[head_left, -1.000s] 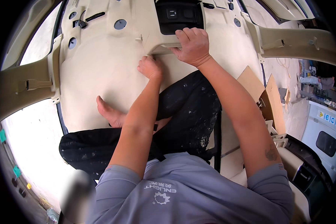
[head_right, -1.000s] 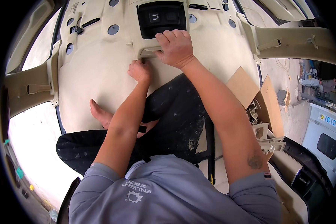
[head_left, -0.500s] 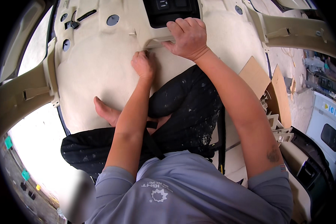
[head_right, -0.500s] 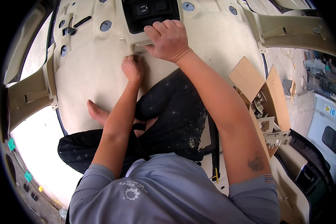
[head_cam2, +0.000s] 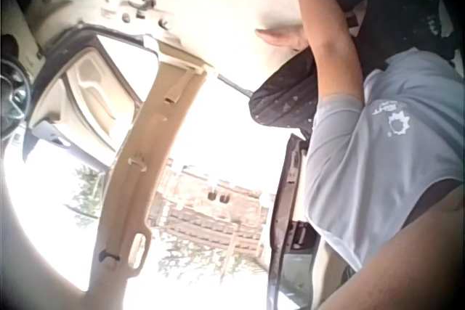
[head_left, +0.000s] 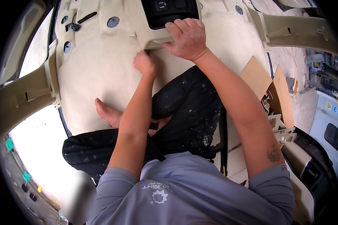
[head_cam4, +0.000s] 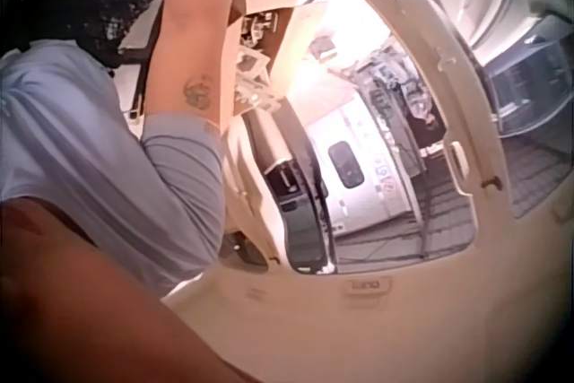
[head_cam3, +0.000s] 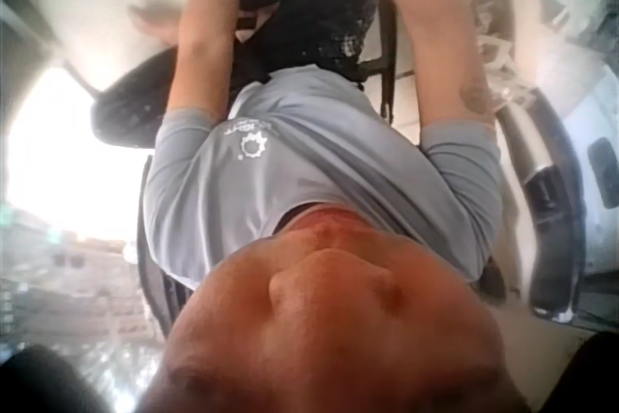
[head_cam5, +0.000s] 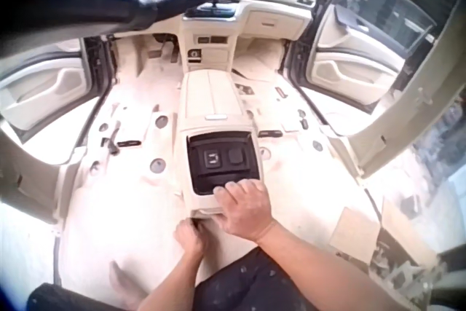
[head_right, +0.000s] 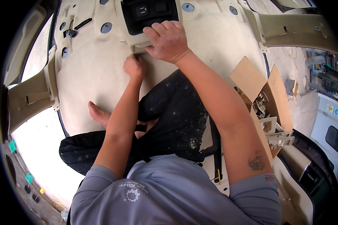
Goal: The person is assembling the interior of a car, specifically the center console area. They use a yellow pry tool to remove a panel, place items into the console, and then reattach the panel using screws and a ratchet. They also install a door handle mechanism.
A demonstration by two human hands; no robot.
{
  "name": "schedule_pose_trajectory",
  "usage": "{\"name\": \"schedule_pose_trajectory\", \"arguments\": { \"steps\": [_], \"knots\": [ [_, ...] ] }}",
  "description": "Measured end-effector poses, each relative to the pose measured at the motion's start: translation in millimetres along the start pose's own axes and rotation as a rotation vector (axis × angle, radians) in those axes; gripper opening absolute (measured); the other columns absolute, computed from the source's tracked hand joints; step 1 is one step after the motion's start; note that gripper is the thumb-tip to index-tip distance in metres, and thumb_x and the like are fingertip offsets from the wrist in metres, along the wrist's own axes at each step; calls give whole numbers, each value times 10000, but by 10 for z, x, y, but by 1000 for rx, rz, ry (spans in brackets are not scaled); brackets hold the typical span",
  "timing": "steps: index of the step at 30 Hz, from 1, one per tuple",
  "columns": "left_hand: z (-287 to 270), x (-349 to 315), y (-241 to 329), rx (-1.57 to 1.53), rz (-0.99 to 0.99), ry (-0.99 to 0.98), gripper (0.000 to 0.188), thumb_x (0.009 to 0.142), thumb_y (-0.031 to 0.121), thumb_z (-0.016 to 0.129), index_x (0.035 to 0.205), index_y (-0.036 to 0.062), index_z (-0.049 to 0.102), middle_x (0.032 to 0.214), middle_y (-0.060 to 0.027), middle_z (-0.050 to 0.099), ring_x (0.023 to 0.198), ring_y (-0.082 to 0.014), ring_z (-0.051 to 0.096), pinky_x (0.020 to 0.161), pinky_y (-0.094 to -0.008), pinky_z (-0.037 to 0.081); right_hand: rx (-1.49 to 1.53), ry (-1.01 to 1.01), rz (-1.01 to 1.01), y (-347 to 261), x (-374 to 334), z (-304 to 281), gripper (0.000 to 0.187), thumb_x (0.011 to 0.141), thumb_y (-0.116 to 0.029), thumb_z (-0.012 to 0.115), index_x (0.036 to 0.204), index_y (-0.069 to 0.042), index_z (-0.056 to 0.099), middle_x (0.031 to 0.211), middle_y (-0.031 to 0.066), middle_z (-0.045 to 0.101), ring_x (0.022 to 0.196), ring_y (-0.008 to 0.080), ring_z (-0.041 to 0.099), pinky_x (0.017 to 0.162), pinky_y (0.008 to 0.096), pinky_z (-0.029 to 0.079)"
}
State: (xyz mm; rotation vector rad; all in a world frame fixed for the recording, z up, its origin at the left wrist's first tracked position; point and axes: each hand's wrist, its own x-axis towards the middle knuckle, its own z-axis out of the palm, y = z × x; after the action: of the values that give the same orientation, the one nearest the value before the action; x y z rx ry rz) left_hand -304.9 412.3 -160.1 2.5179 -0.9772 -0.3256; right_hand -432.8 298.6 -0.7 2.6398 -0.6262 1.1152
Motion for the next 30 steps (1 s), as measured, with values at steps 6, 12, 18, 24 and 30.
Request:
{"name": "schedule_pose_trajectory", "arguments": {
  "steps": [6,12,18,24,30],
  "knots": [
    [-16,-172,-157,-208,35,113,255,848,295,749,988,84,782,998,-139,733,998,-340,667,885,-476,478,2,-5,2,0,4,-1,588,548,-408,889,1061,-240,656,949,-59,578,862,173,551,833,349,414],
    [-15,-31,87,-36,-156,10,223,839,267,755,956,78,776,1003,-112,731,1048,-322,637,925,-460,431,-1,17,10,-25,22,-10,574,536,-398,892,1035,-244,653,919,-56,562,832,172,542,821,342,411],
    [33,11,215,72,-222,19,216,837,267,704,915,77,769,996,-102,730,1030,-329,634,916,-468,421,-3,33,13,-31,23,-8,567,521,-385,887,1018,-239,656,904,-55,557,820,176,541,814,347,410],
    [154,14,257,112,-271,105,250,839,291,684,909,62,756,1001,-109,718,1022,-332,629,914,-466,421,-2,17,19,-59,54,-20,560,530,-393,881,1022,-235,663,903,-54,564,833,175,556,834,345,408],
    [190,-231,610,-79,-135,-69,278,873,312,642,928,63,754,1034,-139,721,1052,-351,627,938,-473,413,-4,18,20,-60,58,-40,547,534,-406,877,1010,-231,673,897,-56,569,842,171,567,853,344,411]
  ]
}}
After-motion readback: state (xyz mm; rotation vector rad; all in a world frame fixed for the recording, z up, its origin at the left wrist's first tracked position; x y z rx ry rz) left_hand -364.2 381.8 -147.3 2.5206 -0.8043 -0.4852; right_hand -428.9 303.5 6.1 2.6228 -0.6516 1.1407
